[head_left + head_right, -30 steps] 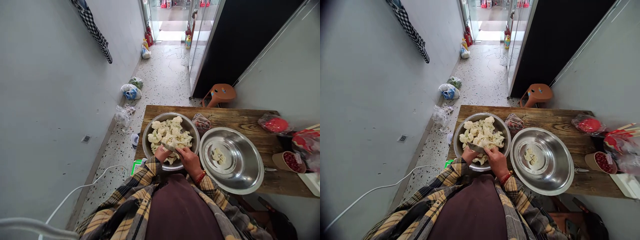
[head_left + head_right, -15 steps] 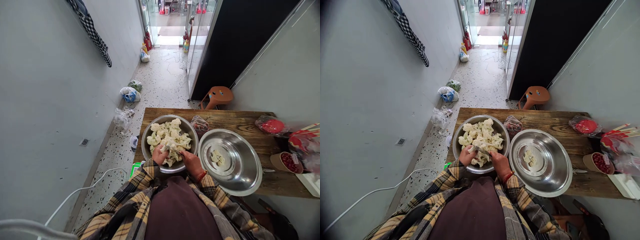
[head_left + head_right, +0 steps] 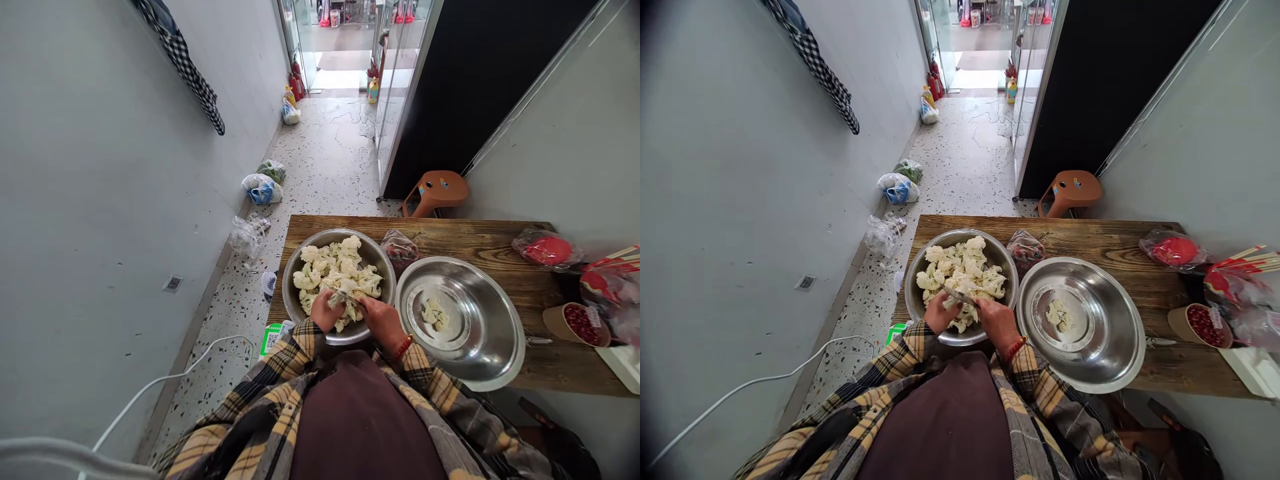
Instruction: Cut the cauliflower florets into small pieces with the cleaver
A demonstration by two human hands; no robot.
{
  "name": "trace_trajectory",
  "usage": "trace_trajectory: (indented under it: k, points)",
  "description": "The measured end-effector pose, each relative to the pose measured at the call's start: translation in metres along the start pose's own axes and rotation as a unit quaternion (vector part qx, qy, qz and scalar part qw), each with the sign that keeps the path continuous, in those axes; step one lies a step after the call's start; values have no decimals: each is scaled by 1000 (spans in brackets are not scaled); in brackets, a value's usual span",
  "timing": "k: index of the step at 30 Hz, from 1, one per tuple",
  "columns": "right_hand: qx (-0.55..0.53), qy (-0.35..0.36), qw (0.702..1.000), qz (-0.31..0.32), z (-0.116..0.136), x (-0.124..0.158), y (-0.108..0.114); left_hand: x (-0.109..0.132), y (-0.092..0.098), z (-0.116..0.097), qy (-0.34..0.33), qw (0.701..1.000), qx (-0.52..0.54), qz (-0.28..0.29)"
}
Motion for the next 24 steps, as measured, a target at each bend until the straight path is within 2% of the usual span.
trace_trajectory:
  k: [3,6,8,10,12,13,15,17,20,24]
  points:
    - [-44,-67,997,14,-33,1,-9,4,-3,-18,-45,994,-93,24]
    - [-213,-74,973,-44,-53,3,1,5,-2,-23,-56,996,-61,33]
    - [-363,-65,927,-65,-57,3,11,4,1,-19,-34,999,17,26]
    - [-478,-68,872,-76,-55,6,20,3,-1,-12,7,990,138,30]
    - [-532,-74,839,-87,-48,11,30,2,-8,-6,48,961,268,49]
    - [-538,-72,835,-86,-43,13,34,3,-13,-5,68,944,317,60]
    - [-520,-56,849,-72,-32,17,40,4,-21,-4,103,920,370,74]
    - [-479,-31,876,-58,-23,19,44,5,-25,-5,116,916,378,73]
    - [-413,8,908,-66,-15,23,51,4,-28,-9,88,923,370,62]
    - [-361,39,924,-125,-14,34,70,2,-30,-16,48,931,358,56]
Point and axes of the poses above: each hand's wrist, its own x-axis away from the middle knuckle, its own y-axis out of the back of the hand, z = x × y, the point moved 7 cm from there along -x, towards the middle knuckle, and after that the axes turned 13 degrees about z, right-handed, at the moved point
